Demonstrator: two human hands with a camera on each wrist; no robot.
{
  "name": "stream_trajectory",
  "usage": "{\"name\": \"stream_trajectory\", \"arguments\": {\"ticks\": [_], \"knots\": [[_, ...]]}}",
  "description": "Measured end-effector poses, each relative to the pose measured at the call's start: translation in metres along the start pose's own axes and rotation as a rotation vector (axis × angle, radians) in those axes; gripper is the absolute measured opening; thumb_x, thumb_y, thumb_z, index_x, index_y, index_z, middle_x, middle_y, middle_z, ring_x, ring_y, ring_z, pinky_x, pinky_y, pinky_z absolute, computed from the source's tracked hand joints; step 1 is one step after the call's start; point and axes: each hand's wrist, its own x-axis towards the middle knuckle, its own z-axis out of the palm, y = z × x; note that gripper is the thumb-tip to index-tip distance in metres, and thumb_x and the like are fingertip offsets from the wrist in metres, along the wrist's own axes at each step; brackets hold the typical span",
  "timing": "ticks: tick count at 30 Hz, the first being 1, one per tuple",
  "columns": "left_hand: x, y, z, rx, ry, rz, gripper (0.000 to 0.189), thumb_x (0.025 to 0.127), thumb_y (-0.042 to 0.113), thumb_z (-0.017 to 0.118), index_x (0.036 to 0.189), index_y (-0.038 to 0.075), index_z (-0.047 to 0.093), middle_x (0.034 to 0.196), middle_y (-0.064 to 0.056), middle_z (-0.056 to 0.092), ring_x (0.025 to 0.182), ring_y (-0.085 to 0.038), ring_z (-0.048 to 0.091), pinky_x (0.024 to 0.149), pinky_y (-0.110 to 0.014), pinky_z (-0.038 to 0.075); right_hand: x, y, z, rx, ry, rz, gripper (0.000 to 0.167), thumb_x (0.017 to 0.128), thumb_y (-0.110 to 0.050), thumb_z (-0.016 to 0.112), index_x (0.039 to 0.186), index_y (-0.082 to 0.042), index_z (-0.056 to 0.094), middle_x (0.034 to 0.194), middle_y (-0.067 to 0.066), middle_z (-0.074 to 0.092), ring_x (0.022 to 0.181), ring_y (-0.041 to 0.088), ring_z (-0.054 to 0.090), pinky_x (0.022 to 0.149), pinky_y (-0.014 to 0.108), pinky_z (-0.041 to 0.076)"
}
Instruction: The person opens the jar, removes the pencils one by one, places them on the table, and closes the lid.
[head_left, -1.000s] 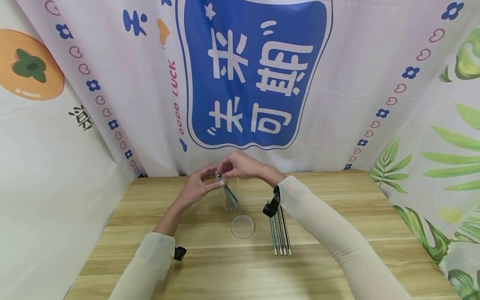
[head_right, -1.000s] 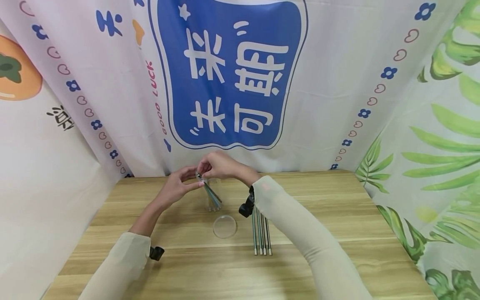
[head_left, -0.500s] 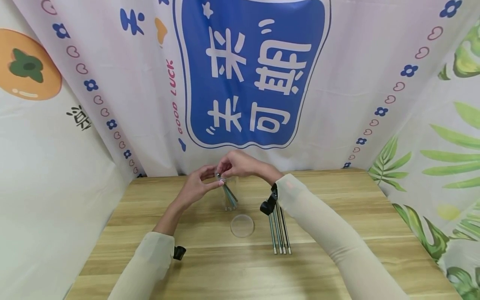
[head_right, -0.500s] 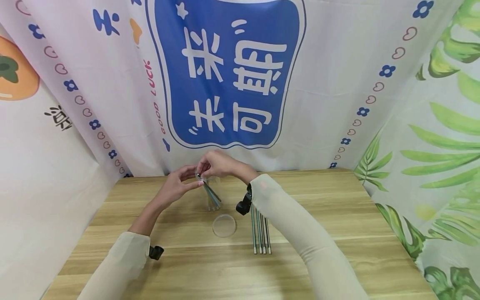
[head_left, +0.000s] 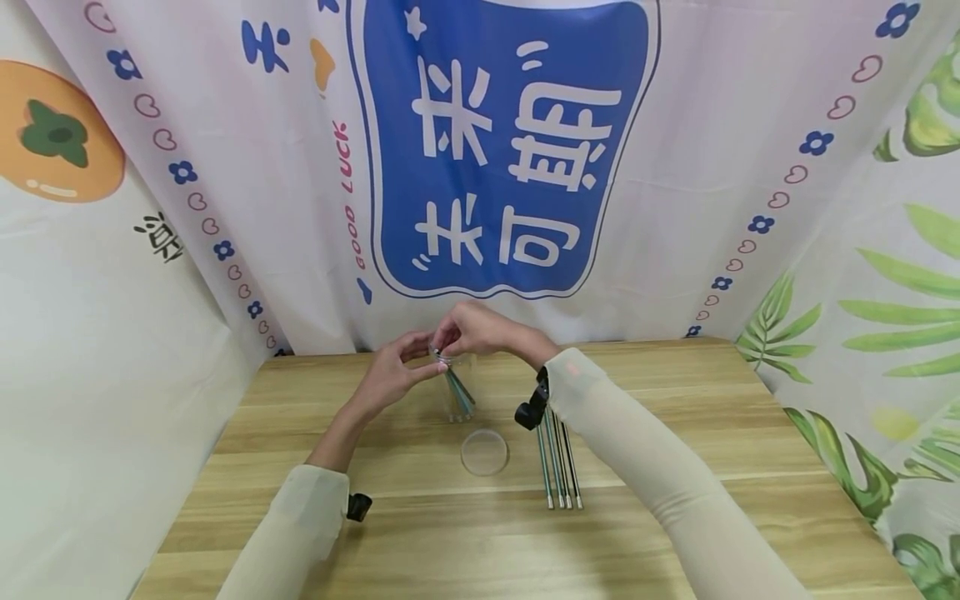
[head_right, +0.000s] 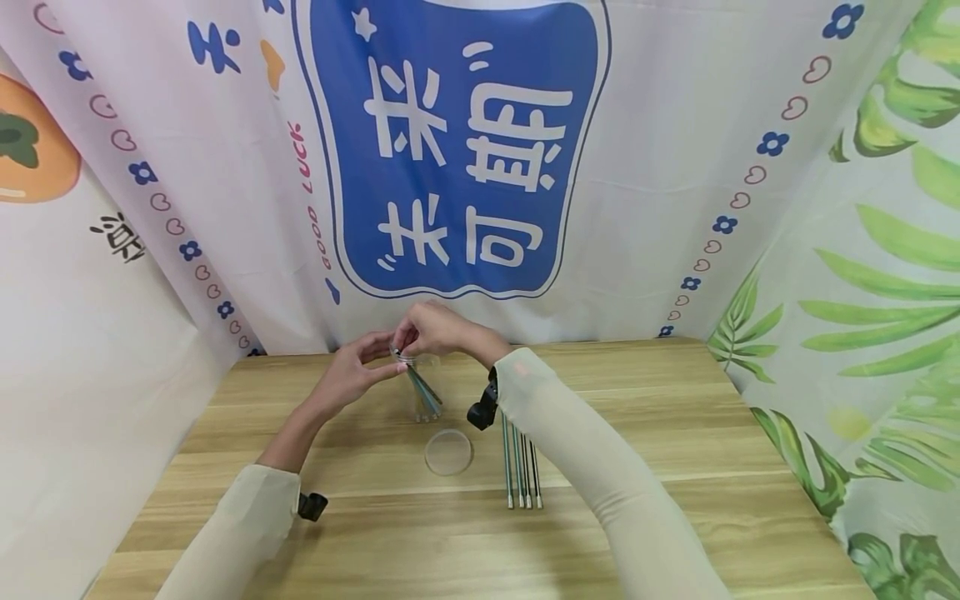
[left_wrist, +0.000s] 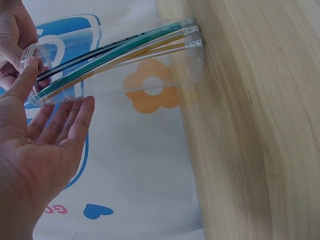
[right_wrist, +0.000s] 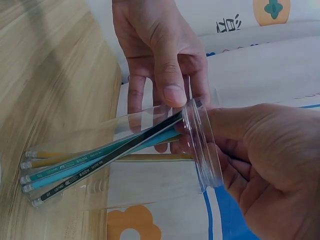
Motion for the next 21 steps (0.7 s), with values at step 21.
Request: {"name": "stream_trajectory", "arguments": {"ticks": [21], "knots": [[0.013,-0.033,-0.002,-0.024,0.004,0.021,0.064,0.093,0.024,0.085,0.148,0.004,0.058,0.144,-0.017,0.064,0.136,-0.036,0.060,0.113,-0.053,0.052,-0.007,0.004,-0.004,0.053,0.071,0.001,0.009,0.097,-0.002,0.075,0.104,-0.004,0.081,0.094,0.003,0.078,0.086,0.012,0.073,0.083,0.023,0.061]]}}
